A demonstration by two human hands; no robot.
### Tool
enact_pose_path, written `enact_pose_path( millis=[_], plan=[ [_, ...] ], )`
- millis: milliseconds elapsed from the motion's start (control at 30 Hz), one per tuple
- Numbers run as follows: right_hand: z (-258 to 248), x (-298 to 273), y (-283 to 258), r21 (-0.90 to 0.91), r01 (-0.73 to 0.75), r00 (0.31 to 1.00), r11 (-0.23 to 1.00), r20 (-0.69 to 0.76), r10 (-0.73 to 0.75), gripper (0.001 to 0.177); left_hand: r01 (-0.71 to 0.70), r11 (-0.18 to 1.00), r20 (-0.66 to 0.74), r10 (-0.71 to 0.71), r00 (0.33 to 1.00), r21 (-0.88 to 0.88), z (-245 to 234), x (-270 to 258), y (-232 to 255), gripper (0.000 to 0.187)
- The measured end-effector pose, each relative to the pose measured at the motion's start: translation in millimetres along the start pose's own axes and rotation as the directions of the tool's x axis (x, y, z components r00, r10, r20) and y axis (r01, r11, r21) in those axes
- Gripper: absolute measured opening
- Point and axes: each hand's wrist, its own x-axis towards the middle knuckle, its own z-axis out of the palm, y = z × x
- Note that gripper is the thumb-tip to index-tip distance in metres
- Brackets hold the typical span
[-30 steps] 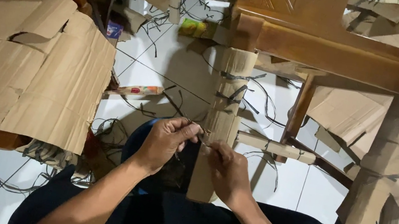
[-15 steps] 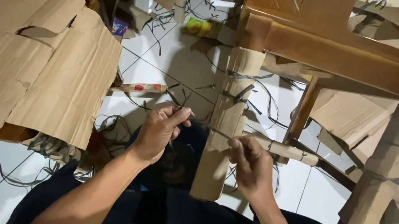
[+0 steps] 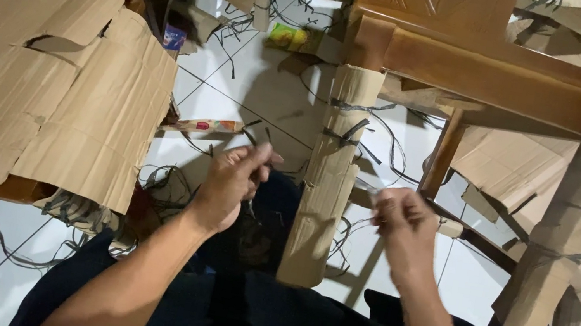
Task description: Wrapping a wooden chair leg with protective cardboard and securing it with wire ties.
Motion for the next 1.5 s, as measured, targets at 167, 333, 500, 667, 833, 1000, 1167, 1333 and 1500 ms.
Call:
enact_pose_path(
  millis=[167, 333, 500, 667, 833, 1000, 1167, 1333, 1500],
  plan=[
    [-45.7, 14.4, -10.8, -0.328, -0.08, 0.997, 0.941, -0.045, 0.07, 0.023, 0.031, 0.991, -0.028, -0.035, 0.999, -0.127, -9.5, 9.6, 12.8, 0.037],
    [-49.7, 0.6, -11.7, -0.93, 0.062, 0.998, 0.362, 0.066, -0.001, 0.025, 0.096, 0.956, -0.003, -0.101, 0.995, -0.277, -7.7, 2.9, 19.9, 0.046],
    [12.6, -34.6, -51.6, -0.348, 0.254, 0.932, 0.902, 0.336, -0.133, 0.054, 0.128, 0.917, 0.198, -0.055, 0.979, -0.377, 13.7, -10.3, 18.6, 0.05],
    [46.8, -57.1, -40.9, -0.199, 0.15, 0.872, 0.969, 0.488, -0.035, 0.056, 0.119, 0.885, 0.294, 0.021, 0.956, -0.45, 30.2, -19.4, 11.3, 0.052],
    [42.1, -43.1, 9.0, -0.11, -0.004, 0.887, 0.994, 0.459, 0.054, 0.03, 0.065, 0.868, 0.299, 0.099, 0.949, -0.492, 20.1, -10.2, 7.8, 0.05],
    [34.6, -37.4, -1.5, 0.1, 0.054, 0.884, 0.994, 0.459, -0.094, 0.029, 0.064, 0.861, 0.273, 0.089, 0.958, -0.505, 12.4, -1.3, -1.8, 0.05],
    [47.9, -57.8, -26.6, -0.003, -0.028, 0.842, 1.0, 0.538, 0.025, 0.056, 0.11, 0.829, 0.298, 0.07, 0.952, -0.548, 23.1, -7.9, 2.4, 0.051],
    [45.5, -57.5, -29.5, -0.004, -0.16, 0.774, 0.987, 0.62, 0.128, 0.037, 0.097, 0.803, 0.294, 0.101, 0.95, -0.589, 18.4, -2.7, 3.9, 0.051],
    [37.2, -37.1, -5.3, 0.187, -0.16, 0.876, 0.969, 0.48, 0.051, 0.025, 0.052, 0.966, 0.115, -0.023, 0.993, -0.252, 12.6, -2.5, 5.5, 0.042]
  ],
)
